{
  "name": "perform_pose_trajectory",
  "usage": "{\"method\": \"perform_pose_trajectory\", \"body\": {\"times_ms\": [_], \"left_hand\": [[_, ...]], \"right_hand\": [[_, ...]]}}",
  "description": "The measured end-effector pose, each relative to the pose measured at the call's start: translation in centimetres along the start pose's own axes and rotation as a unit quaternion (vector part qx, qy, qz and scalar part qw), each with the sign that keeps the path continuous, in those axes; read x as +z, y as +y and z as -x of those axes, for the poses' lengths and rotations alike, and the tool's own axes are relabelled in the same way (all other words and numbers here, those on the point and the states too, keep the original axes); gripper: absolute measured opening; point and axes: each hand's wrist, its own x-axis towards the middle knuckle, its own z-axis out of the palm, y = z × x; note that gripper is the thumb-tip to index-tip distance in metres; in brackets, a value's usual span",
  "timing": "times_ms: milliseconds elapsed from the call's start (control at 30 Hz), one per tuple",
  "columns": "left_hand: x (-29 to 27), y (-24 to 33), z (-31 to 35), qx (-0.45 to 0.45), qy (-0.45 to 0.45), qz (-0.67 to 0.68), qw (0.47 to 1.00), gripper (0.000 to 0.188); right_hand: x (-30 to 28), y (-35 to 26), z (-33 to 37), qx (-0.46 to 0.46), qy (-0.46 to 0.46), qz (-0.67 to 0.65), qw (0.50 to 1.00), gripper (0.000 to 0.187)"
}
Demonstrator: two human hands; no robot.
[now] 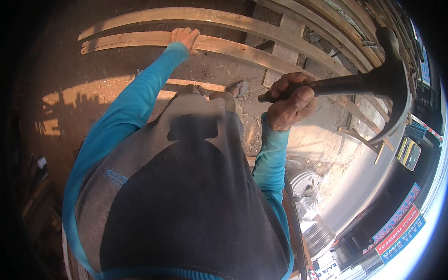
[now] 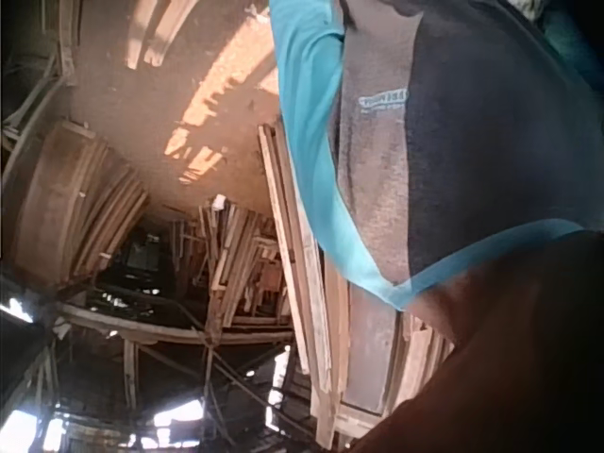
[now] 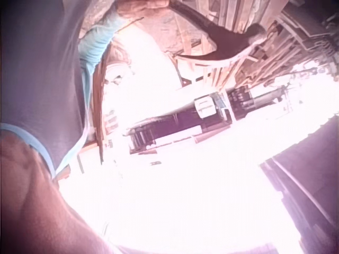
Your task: The person picks up a wooden plank, aligns it against a structure, and hammers a nail into it using a hammer.
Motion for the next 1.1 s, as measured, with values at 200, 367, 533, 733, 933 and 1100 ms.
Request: {"method": "perform_pose_trajectory", "body": {"times_ms": [200, 367, 533, 733, 933, 1100], "left_hand": [[-1.0, 1.4, -0.5, -0.005, -0.028, -0.01, 1.0, 0.076], [-1.1, 0.9, -0.7, -0.023, -0.042, -0.015, 0.999, 0.076], [-0.5, 0.1, -0.8, -0.002, -0.04, -0.028, 0.999, 0.077], [-0.8, 1.1, -1.5, -0.011, -0.028, -0.033, 0.999, 0.078], [0.2, 0.2, -1.4, -0.006, -0.014, -0.017, 1.0, 0.067], [-0.8, 0.9, -0.5, -0.016, -0.046, -0.041, 0.998, 0.075]], "right_hand": [[-5.6, 13.4, 5.9, 0.219, -0.075, 0.103, 0.967, 0.054], [-5.6, 12.1, 5.3, 0.335, -0.114, 0.14, 0.925, 0.053], [-2.3, 3.8, 0.2, 0.113, 0.0, -0.002, 0.994, 0.047], [-6.5, 14.1, 4.3, 0.095, -0.035, 0.095, 0.99, 0.048], [-6.3, 10.7, 2.6, 0.386, -0.033, 0.069, 0.919, 0.052], [-4.1, 3.2, -0.6, 0.078, 0.003, 0.029, 0.997, 0.043]]}}
